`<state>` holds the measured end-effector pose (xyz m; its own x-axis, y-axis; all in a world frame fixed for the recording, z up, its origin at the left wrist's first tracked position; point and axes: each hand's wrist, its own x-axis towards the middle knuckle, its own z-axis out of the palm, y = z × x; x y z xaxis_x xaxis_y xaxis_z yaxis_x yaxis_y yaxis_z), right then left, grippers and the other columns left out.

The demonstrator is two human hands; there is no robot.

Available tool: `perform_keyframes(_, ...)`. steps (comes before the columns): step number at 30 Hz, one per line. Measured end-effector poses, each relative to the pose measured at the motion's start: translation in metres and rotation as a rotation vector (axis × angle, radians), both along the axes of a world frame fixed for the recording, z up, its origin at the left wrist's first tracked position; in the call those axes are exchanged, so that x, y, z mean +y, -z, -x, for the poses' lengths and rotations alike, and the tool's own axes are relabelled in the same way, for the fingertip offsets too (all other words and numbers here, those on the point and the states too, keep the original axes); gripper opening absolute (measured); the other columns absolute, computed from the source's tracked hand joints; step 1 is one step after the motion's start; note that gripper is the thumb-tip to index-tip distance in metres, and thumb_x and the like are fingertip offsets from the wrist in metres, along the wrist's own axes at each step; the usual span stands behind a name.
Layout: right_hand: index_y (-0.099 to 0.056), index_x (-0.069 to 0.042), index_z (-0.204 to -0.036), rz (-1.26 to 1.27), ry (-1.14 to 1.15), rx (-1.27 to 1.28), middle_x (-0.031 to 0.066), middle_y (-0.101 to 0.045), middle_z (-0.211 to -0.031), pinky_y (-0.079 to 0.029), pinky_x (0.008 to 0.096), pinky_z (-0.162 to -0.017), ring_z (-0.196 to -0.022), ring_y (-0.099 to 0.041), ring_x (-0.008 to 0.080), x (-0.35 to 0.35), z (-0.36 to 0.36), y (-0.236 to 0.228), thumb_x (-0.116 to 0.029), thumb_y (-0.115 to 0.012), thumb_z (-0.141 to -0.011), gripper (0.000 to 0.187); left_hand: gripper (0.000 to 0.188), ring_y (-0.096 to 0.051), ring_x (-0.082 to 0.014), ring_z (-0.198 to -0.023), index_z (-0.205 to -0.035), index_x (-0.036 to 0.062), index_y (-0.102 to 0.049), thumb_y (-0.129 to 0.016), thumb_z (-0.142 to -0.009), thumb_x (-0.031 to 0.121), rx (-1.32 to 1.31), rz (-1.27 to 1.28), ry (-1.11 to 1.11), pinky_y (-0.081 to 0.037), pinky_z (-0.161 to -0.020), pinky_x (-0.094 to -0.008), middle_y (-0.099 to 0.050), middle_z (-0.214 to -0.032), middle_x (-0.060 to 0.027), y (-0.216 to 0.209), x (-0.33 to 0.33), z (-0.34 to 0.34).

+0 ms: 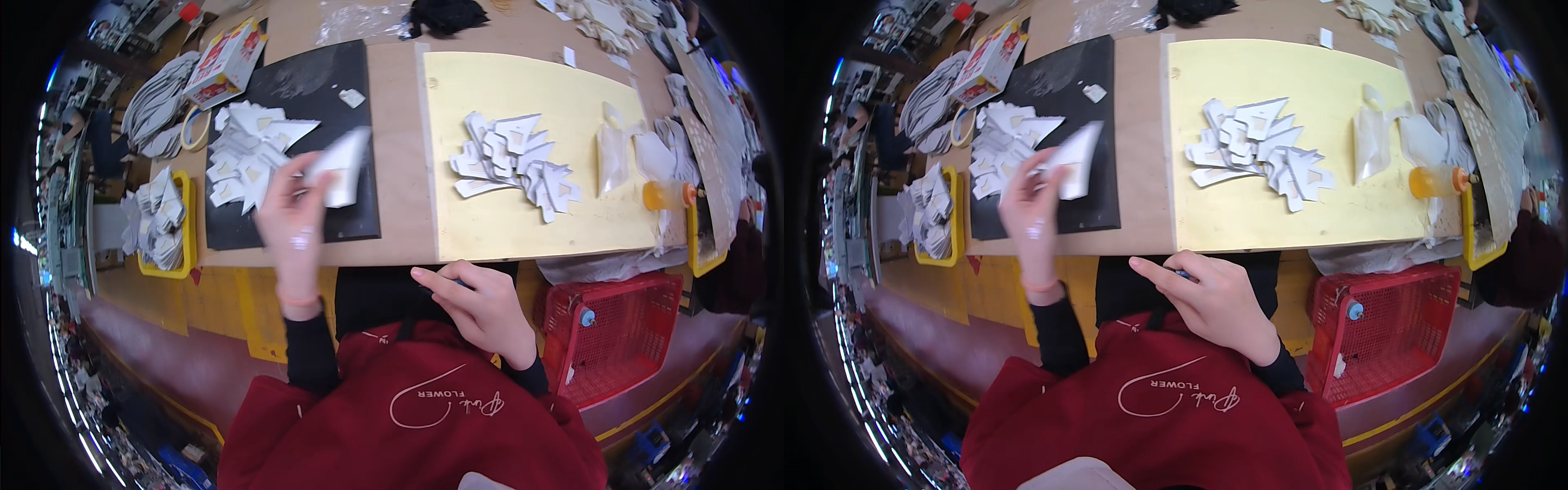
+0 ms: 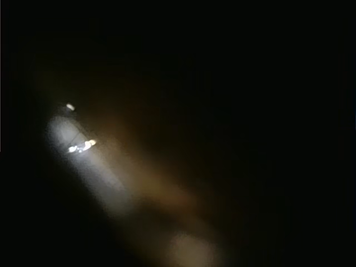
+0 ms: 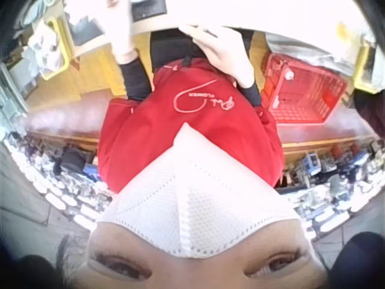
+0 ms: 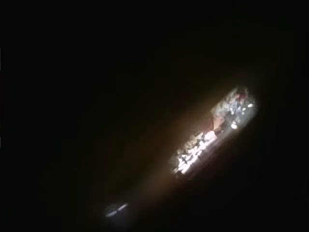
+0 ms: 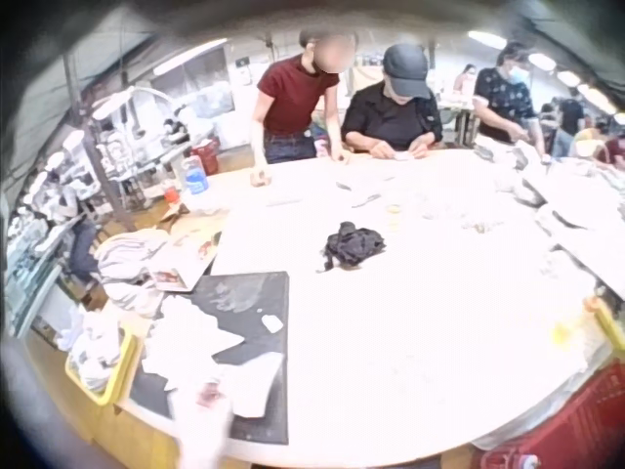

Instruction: The person repeatedly picks up small white paper cutouts from a pile, folds or bends them by hand, and places them into a separate pile. The person then handles larger paper templates, aligning them under a light box and adjusting their position.

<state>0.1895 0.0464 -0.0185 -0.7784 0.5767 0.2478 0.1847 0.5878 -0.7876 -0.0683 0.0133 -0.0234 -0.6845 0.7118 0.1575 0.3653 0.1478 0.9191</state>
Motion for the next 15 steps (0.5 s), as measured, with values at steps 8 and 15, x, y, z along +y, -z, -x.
perform_keyframes(8,-0.069,-0.005,-0.123,0.116,0.176,0.071,0.0082,-0.064,-0.084,-0.049,0.0304,-0.061,-0.066,-0.061,0.0207,0.008,-0.025,0.013,0.0,-0.068,-0.087,0.037,0.027,-0.064,-0.0265,-0.106,-0.115,0.0028,-0.068,-0.073,-0.091,0.013,0.42,0.046,-0.102,-0.048,-0.096,-0.0372,-0.068,-0.115,-0.0121,-0.004,0.011,0.008)
perform_keyframes(15,-0.068,0.0,-0.121,0.182,0.224,0.103,0.0108,-0.066,-0.085,-0.047,0.0288,-0.062,-0.066,-0.06,0.0193,0.0,-0.029,0.008,0.003,-0.068,-0.084,0.037,0.048,-0.064,-0.0335,-0.095,-0.127,0.001,-0.058,-0.075,-0.086,0.02,0.294,0.032,0.412,-0.05,-0.084,-0.0409,-0.064,-0.107,-0.0187,0.042,0.083,-0.094)
